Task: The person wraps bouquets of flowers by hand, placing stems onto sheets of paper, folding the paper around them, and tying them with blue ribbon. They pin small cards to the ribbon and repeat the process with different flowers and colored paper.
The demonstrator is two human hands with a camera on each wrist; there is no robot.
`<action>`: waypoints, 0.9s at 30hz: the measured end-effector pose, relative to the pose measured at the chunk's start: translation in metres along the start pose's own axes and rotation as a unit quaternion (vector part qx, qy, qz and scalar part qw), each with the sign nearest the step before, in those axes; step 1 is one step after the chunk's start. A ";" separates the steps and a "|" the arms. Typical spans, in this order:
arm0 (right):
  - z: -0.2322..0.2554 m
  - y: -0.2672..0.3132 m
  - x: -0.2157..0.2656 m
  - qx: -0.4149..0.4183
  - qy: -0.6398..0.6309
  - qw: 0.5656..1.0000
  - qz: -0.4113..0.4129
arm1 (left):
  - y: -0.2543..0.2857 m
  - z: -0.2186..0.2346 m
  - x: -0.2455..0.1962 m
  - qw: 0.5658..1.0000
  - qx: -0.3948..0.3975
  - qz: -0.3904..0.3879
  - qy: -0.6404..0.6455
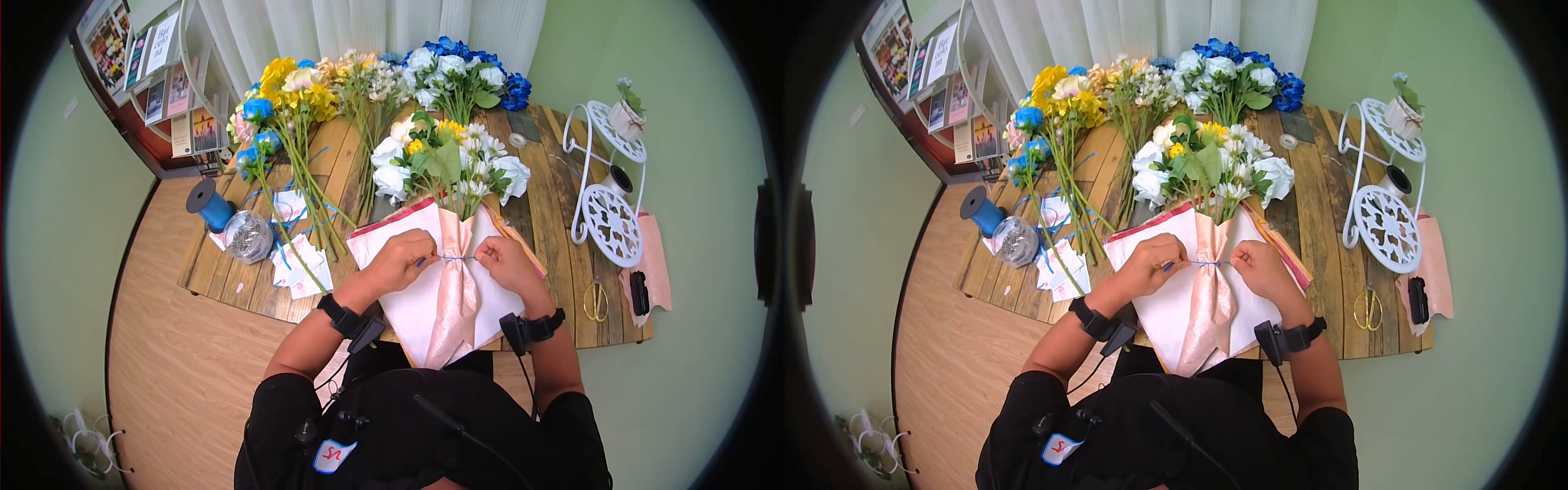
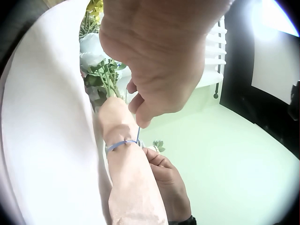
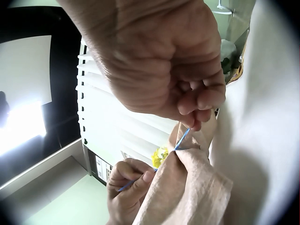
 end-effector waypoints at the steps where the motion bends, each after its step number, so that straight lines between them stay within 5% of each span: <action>1: 0.002 0.000 0.002 -0.016 -0.012 1.000 0.005 | -0.001 0.000 0.001 1.000 -0.004 0.016 0.020; 5: 0.007 -0.002 0.003 -0.023 -0.036 0.998 0.046 | -0.010 -0.003 0.009 0.989 0.008 0.062 0.136; 7: 0.009 -0.001 0.019 -0.035 -0.125 0.981 0.147 | -0.007 -0.020 0.025 0.903 0.069 0.241 0.348; 8: 0.008 -0.001 0.021 -0.036 -0.124 0.981 0.148 | -0.010 -0.021 0.027 0.904 0.069 0.240 0.348; 10: -0.008 -0.003 0.010 0.060 -0.312 0.948 -0.005 | -0.013 -0.027 0.030 0.873 0.074 0.269 0.401; 13: -0.024 -0.002 0.003 0.152 -0.400 0.901 -0.066 | -0.015 -0.029 0.028 0.852 0.084 0.286 0.432; 16: -0.028 0.000 0.009 0.179 -0.499 0.847 -0.038 | -0.012 -0.032 0.031 0.846 0.084 0.305 0.430; 22: -0.030 0.001 -0.003 0.192 -0.370 0.909 -0.018 | -0.002 -0.032 0.046 0.867 0.072 0.343 0.354; 27: -0.029 0.006 -0.009 0.186 -0.368 0.911 -0.022 | 0.008 -0.036 0.046 0.878 0.068 0.330 0.340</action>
Point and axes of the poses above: each hand's wrist, its own y-axis away from the middle knuckle, its own z-axis out of the back of the hand, x = y × z, the point moved 7 cm from there along -y, towards the middle knuckle, and after that the axes turned 3 degrees about -x, right-handed, at the moved point
